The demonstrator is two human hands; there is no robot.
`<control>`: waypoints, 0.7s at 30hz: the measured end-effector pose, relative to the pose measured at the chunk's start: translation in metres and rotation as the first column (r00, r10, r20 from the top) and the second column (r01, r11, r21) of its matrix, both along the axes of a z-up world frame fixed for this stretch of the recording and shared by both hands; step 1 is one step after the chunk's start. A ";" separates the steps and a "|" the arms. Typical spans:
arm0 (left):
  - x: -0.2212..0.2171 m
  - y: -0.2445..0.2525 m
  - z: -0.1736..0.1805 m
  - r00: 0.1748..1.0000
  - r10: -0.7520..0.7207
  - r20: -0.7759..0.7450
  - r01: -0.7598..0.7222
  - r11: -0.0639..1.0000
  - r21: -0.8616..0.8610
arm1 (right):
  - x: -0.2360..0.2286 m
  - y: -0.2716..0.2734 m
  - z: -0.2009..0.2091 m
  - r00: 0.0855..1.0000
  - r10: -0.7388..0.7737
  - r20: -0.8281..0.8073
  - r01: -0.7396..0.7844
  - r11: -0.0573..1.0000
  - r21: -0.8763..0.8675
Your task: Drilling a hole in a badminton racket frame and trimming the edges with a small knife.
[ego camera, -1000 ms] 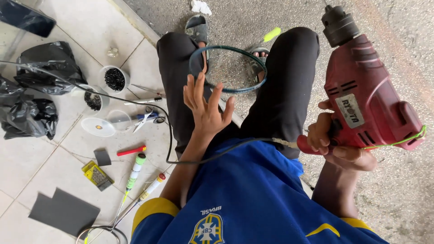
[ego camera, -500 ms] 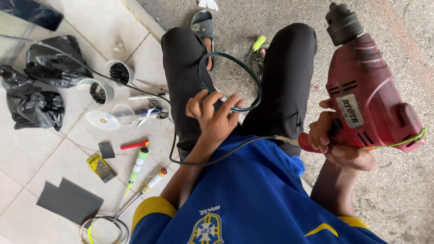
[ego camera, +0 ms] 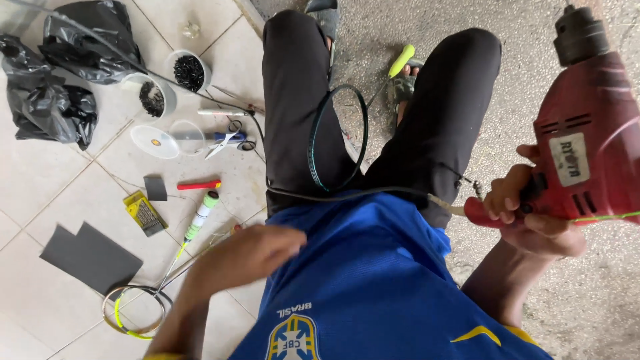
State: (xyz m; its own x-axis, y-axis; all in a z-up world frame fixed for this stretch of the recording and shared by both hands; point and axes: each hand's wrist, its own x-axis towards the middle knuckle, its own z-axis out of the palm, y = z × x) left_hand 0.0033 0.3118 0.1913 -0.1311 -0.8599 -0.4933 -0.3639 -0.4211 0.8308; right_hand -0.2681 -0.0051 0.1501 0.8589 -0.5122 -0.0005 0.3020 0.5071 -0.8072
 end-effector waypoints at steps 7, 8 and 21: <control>-0.029 -0.125 -0.124 0.456 0.028 0.889 0.384 0.895 -0.226 | -0.025 0.001 0.015 0.961 -0.104 -0.256 0.168 0.956 0.242; -0.041 -0.132 -0.138 0.543 -0.299 0.784 0.331 0.935 0.127 | -0.024 0.003 0.026 0.989 -0.089 -0.116 0.123 0.934 0.337; 0.046 -0.210 -0.034 0.638 0.094 0.765 0.355 0.845 -0.400 | -0.099 -0.001 0.074 0.984 -0.161 -0.078 0.170 0.975 0.141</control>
